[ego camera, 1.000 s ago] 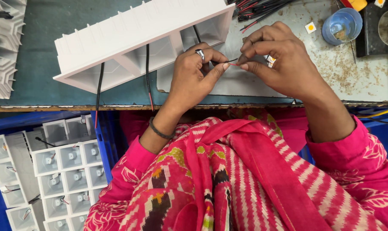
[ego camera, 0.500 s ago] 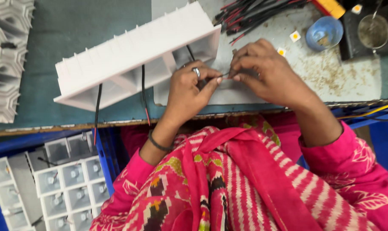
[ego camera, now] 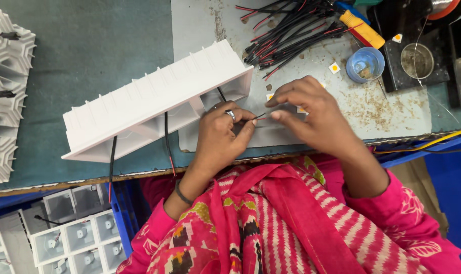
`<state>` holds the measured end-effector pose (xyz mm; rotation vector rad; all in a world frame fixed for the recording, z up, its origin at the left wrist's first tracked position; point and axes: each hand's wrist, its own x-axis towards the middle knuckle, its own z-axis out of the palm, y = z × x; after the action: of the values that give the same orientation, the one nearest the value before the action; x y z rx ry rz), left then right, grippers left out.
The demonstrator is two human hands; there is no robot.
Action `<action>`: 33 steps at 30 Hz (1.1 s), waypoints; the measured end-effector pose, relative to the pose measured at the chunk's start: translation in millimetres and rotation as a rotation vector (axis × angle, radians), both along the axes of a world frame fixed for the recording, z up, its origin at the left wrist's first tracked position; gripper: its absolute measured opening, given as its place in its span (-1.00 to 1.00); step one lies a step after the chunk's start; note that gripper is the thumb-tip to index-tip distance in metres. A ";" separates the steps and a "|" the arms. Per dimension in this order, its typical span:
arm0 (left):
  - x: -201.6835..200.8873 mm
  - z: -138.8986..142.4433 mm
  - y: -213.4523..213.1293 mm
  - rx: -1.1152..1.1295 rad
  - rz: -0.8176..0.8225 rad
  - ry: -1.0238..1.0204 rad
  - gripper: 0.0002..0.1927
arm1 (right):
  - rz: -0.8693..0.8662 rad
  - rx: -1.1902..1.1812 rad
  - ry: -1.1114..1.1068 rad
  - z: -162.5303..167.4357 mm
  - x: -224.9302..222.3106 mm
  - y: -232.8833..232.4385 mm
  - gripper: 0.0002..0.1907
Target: The person solders small LED chips onto the ends of black wire pairs at a workbench. They strip and position wire ends, dip them in flux from a small blue container, hold an LED chip in one hand, and touch a soldering iron to the joint, repeating the cycle for multiple chips and setting finished ones on the bench.
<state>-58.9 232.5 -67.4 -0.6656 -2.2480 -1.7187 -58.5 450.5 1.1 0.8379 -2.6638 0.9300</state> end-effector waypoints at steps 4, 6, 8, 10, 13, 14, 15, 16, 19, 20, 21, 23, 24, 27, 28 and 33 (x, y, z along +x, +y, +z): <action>-0.2 0.1 -0.6 -0.048 0.011 0.024 -0.93 | -0.055 0.044 0.002 -5.3 -2.8 -12.1 -0.85; 0.2 1.8 -2.3 -0.060 0.016 0.051 -0.93 | -0.063 0.032 -0.011 -7.8 -5.9 -12.8 -0.82; 0.0 4.4 -0.8 -0.058 0.007 0.066 -0.93 | -0.054 0.023 -0.045 -11.4 -5.1 -9.4 -0.84; 1.3 7.2 -0.9 -0.055 -0.002 0.059 -0.93 | -0.100 -0.008 -0.033 -13.9 -1.5 1.6 -0.85; 3.8 10.7 -0.2 -0.067 0.019 -0.026 -0.94 | -0.284 -0.039 0.118 -17.9 0.5 26.8 -0.81; 3.8 11.5 0.2 -0.067 0.016 -0.028 -0.94 | -0.378 -0.018 0.204 -14.4 0.9 43.0 -0.76; 3.7 11.9 0.2 -0.067 0.014 -0.032 -0.94 | -0.468 0.002 0.289 -11.3 1.7 58.9 -0.70; 3.8 12.2 0.1 -0.068 0.015 -0.036 -0.94 | -0.530 0.084 0.293 -9.1 2.8 73.4 -0.58; 3.5 12.3 0.7 -0.053 0.015 -0.032 -0.93 | -0.653 0.263 0.251 -6.4 4.2 111.9 -0.27; 3.4 12.4 1.4 -0.054 0.014 -0.037 -0.93 | -0.652 0.281 0.206 -7.2 2.4 121.7 -0.21; 3.5 12.6 1.7 -0.057 0.014 -0.043 -0.93 | -0.649 0.299 0.160 -9.1 1.6 128.8 -0.15; 3.4 13.3 3.2 -0.062 0.016 -0.057 -0.93 | -0.611 0.300 0.139 -12.2 1.6 137.1 -0.10; 3.6 13.9 3.6 -0.065 0.016 -0.065 -0.93 | -0.590 0.300 0.128 -13.1 1.1 138.7 -0.08; 3.9 16.0 4.6 -0.061 0.014 -0.059 -0.93 | -0.622 0.309 0.110 -12.6 5.3 134.1 -0.11; 3.5 16.6 4.8 -0.057 0.012 -0.052 -0.93 | -0.654 0.322 0.076 -10.6 9.7 131.2 -0.13; 2.4 17.9 4.8 -0.062 0.002 -0.036 -0.92 | -0.669 0.276 -0.001 -0.5 34.7 123.2 0.14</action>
<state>-56.5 237.4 -49.5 -0.6501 -2.3342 -1.6792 -23.9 573.7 0.5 -0.0474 -2.7973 0.4014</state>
